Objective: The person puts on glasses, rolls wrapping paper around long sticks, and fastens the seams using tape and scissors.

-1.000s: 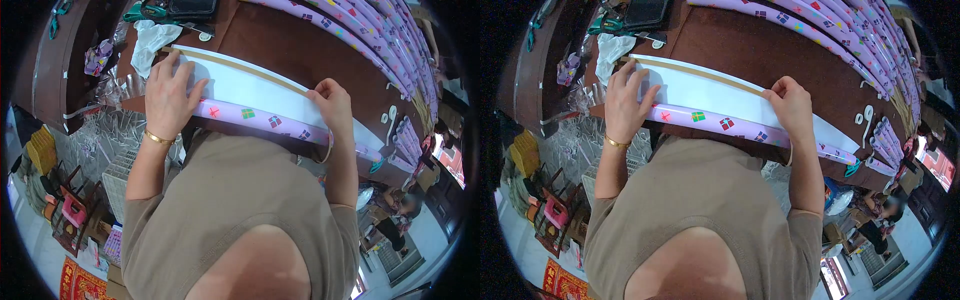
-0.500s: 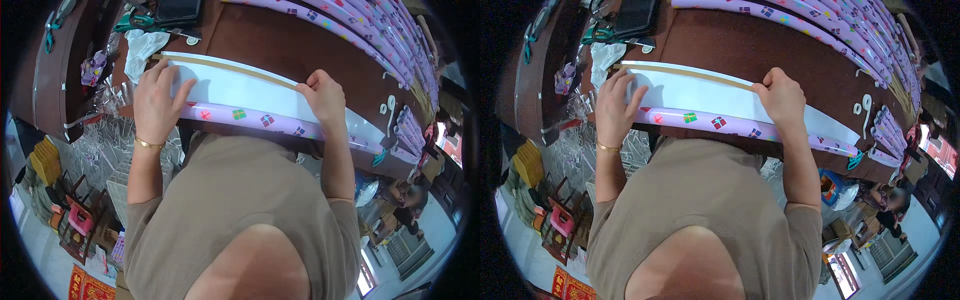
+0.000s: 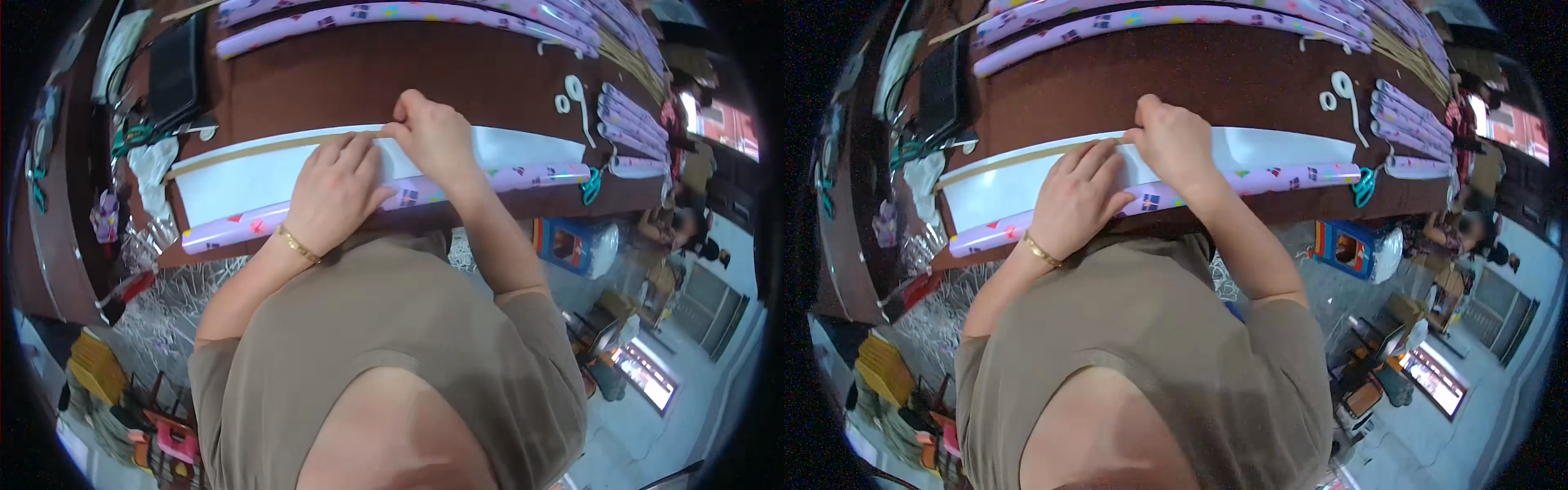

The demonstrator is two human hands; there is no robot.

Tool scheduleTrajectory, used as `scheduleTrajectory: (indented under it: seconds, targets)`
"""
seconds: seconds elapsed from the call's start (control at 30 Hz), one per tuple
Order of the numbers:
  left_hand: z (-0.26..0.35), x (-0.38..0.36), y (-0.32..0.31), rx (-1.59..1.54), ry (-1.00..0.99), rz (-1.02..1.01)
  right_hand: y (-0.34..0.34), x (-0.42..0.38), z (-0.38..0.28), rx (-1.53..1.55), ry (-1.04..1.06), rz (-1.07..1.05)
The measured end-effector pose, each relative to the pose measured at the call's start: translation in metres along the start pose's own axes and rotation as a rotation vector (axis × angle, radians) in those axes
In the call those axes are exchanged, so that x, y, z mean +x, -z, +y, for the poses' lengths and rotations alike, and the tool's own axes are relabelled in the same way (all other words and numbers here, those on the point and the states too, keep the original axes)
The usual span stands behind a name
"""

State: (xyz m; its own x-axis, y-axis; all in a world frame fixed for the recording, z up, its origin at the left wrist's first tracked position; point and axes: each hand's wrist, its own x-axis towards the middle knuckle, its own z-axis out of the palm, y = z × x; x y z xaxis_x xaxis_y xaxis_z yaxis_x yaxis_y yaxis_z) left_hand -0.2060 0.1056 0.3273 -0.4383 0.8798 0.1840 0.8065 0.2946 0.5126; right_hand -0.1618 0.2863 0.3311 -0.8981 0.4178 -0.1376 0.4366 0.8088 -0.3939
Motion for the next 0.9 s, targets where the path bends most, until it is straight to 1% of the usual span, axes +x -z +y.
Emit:
scheduleTrajectory:
  seconds: [0.1, 0.23, 0.3, 0.33, 0.4, 0.47, 0.53, 0.6, 0.63, 0.67, 0.73, 0.77, 0.9]
  targets:
    - [0.003, 0.001, 0.003, 0.007, 0.035, -0.032, -0.004, -0.003, 0.012, 0.070, 0.148, 0.072]
    - [0.004, 0.001, 0.002, 0.030, 0.034, -0.027, 0.017, -0.015, 0.021, 0.126, 0.149, 0.025]
    - [0.003, 0.001, 0.000, 0.069, 0.026, -0.010, 0.029, -0.024, 0.030, 0.181, 0.023, -0.121]
    - [0.003, 0.001, 0.000, 0.069, 0.026, -0.012, 0.033, -0.027, 0.041, 0.183, 0.021, -0.121]
    - [0.003, 0.001, 0.000, 0.058, 0.033, -0.023, 0.044, -0.035, 0.073, 0.439, -0.009, -0.255]
    - [0.003, 0.001, 0.001, 0.057, 0.036, -0.032, 0.061, -0.038, 0.103, 0.436, -0.143, -0.317]
    - [0.003, 0.002, 0.001, 0.055, 0.034, -0.040, 0.081, -0.042, 0.135, 0.500, -0.312, -0.301]
    - [0.003, 0.002, 0.001, 0.062, 0.033, -0.036, 0.092, -0.045, 0.164, 0.506, -0.309, -0.160]
    - [0.003, 0.003, 0.001, 0.059, 0.028, -0.037, 0.096, -0.047, 0.171, 0.471, -0.373, -0.078]
    - [0.004, 0.003, 0.002, 0.047, 0.031, -0.046, 0.102, -0.047, 0.175, 0.470, -0.378, -0.074]
    - [0.004, 0.003, 0.003, 0.034, 0.028, -0.059, 0.111, -0.046, 0.182, 0.301, -0.505, -0.018]
    - [0.003, 0.003, 0.002, 0.038, 0.029, -0.060, 0.109, -0.046, 0.185, 0.287, -0.519, 0.013]
    - [0.004, 0.005, 0.002, 0.066, 0.025, -0.060, 0.095, -0.044, 0.198, 0.221, -0.516, 0.014]
